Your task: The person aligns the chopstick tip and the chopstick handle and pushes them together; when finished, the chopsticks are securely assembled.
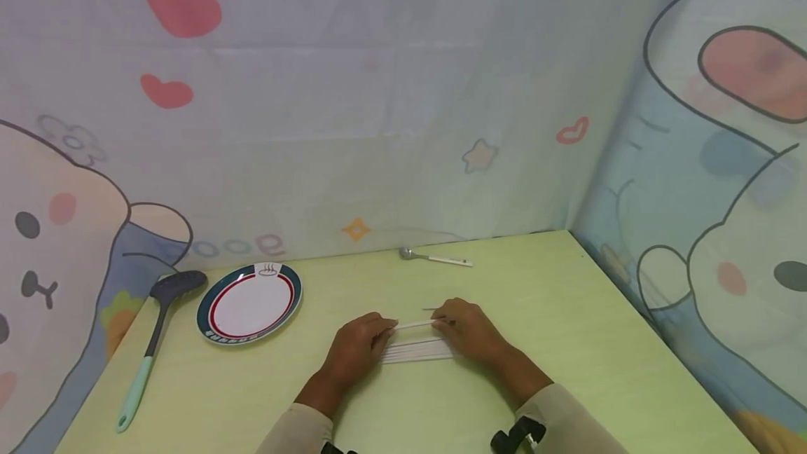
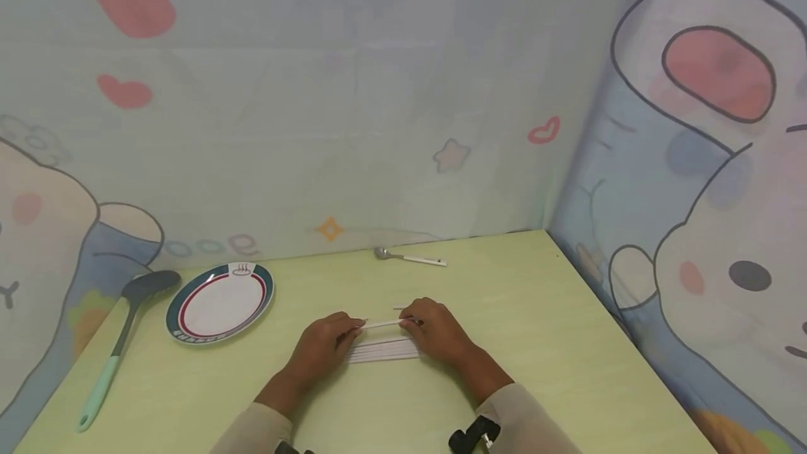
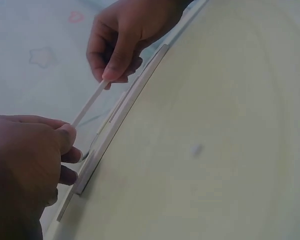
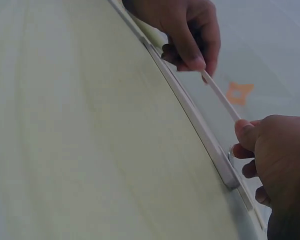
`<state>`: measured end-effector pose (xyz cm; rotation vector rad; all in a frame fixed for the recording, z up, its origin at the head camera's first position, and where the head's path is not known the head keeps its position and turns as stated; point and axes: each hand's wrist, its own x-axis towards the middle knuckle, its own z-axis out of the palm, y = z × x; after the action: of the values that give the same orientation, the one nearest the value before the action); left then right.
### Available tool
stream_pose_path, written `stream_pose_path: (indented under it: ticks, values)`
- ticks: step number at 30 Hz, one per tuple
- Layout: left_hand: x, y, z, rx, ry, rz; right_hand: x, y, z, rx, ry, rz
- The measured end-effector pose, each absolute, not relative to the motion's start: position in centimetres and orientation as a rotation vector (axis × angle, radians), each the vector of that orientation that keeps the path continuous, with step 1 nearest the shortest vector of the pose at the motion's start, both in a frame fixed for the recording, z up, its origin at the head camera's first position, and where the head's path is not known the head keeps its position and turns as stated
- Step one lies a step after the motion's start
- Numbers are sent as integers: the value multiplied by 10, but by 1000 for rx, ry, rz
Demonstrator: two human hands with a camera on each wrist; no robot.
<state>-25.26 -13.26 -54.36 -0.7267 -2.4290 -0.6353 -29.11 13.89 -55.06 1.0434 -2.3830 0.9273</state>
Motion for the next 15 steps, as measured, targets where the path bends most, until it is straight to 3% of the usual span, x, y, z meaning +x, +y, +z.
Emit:
stream_pose_path:
  ticks: [15]
  values:
    - [-254, -135, -549, -850, -2451, -667, -289, 147, -550, 1068, -2498, 881]
